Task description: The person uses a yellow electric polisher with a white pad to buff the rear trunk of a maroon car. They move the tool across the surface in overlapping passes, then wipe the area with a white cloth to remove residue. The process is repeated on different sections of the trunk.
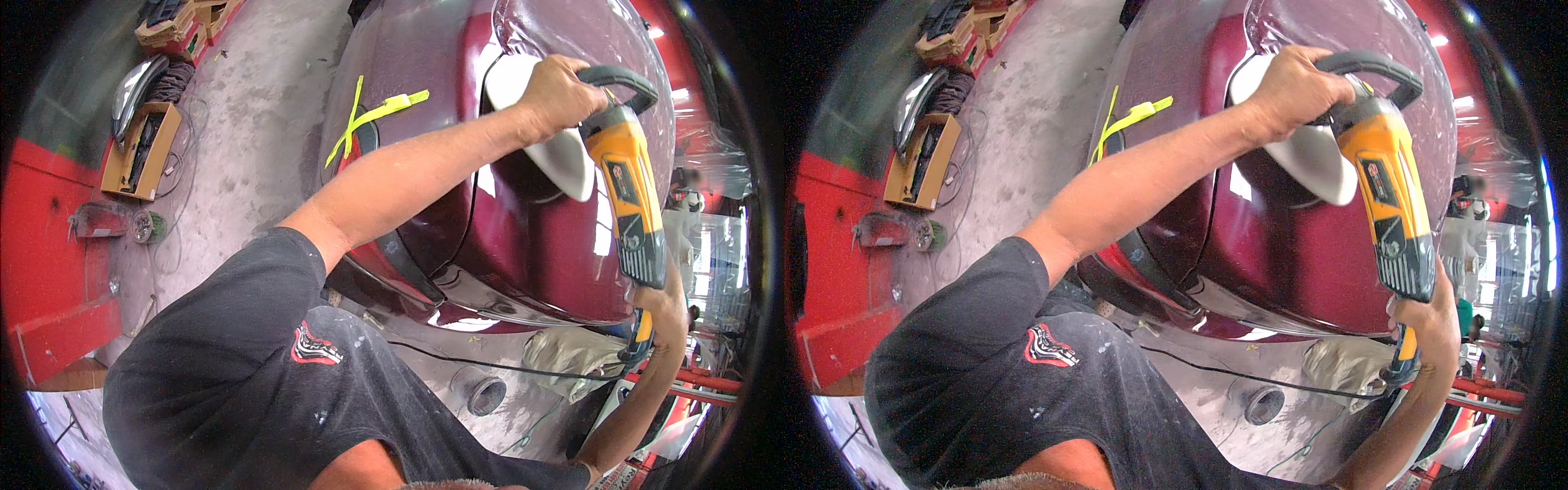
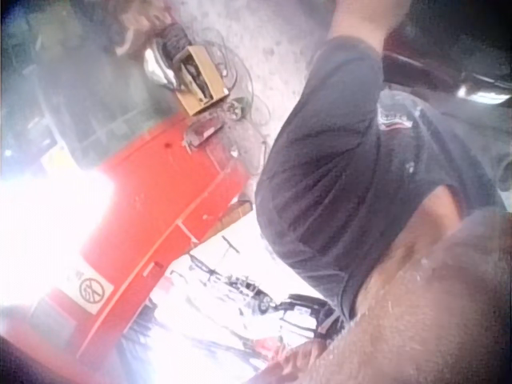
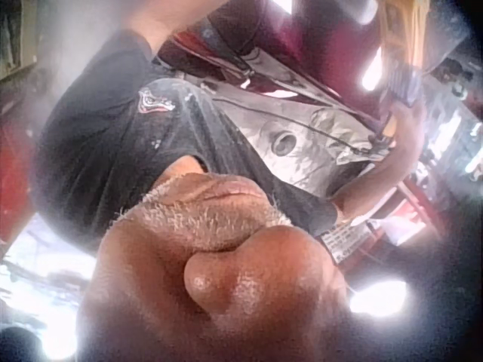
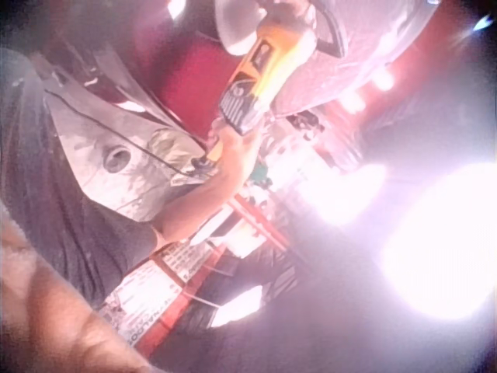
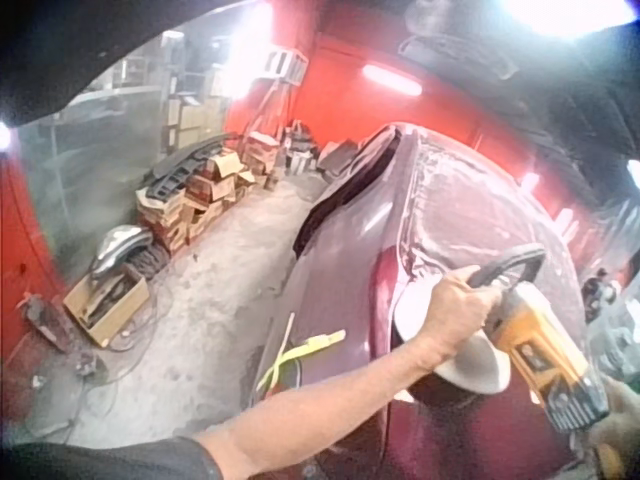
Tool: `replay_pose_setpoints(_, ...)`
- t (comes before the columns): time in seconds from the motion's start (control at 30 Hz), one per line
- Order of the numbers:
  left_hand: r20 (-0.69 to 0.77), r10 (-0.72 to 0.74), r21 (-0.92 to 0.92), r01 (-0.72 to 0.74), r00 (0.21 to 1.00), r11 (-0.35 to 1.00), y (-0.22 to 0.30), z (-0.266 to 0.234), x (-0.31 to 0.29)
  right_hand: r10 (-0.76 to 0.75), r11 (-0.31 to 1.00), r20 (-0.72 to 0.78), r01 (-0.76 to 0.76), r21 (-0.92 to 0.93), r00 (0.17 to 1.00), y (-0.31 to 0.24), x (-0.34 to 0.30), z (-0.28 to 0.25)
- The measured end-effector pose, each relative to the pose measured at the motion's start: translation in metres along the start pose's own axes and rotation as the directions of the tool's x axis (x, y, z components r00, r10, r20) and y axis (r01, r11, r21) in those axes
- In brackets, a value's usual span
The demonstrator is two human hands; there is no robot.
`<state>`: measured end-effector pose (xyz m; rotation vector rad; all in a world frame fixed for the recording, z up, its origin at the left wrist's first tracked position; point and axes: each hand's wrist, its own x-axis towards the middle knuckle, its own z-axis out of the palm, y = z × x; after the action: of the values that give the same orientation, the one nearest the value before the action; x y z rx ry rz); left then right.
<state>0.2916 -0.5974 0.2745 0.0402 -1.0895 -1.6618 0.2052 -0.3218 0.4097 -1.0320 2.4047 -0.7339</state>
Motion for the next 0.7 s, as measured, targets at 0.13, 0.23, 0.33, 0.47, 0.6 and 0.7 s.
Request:
replay_pose_setpoints(0.13,-0.033,0.045,0.036,-0.044,0.998,0.998,-0.008,-0.009,0.003,-0.040,0.999,0.033,0.040,-0.002,0.999,-0.002,0.007,0.005)
replay_pose_setpoints(0.23,-0.061,0.071,0.078,-0.066,0.996,0.995,-0.009,-0.003,-0.007,-0.020,1.000,0.053,0.020,-0.006,0.998,0.004,0.004,0.001)
replay_pose_setpoints(0.33,-0.052,0.105,0.236,-0.090,0.993,0.968,-0.005,0.014,-0.036,-0.001,1.000,0.073,0.001,0.002,0.997,0.032,-0.011,-0.015)
replay_pose_setpoints(0.47,-0.026,0.033,0.238,-0.026,0.999,0.971,-0.002,0.042,-0.073,0.064,0.996,-0.050,-0.067,-0.066,0.997,0.048,-0.064,-0.028)
replay_pose_setpoints(0.6,-0.003,-0.085,0.043,0.085,0.996,0.995,0.007,0.051,-0.102,0.178,0.982,-0.077,-0.182,-0.049,0.981,0.036,-0.095,-0.020)
replay_pose_setpoints(0.7,-0.028,0.001,-0.037,-0.002,1.000,0.999,0.012,0.048,-0.114,0.194,0.966,-0.149,-0.215,-0.146,0.970,0.041,-0.119,-0.030)
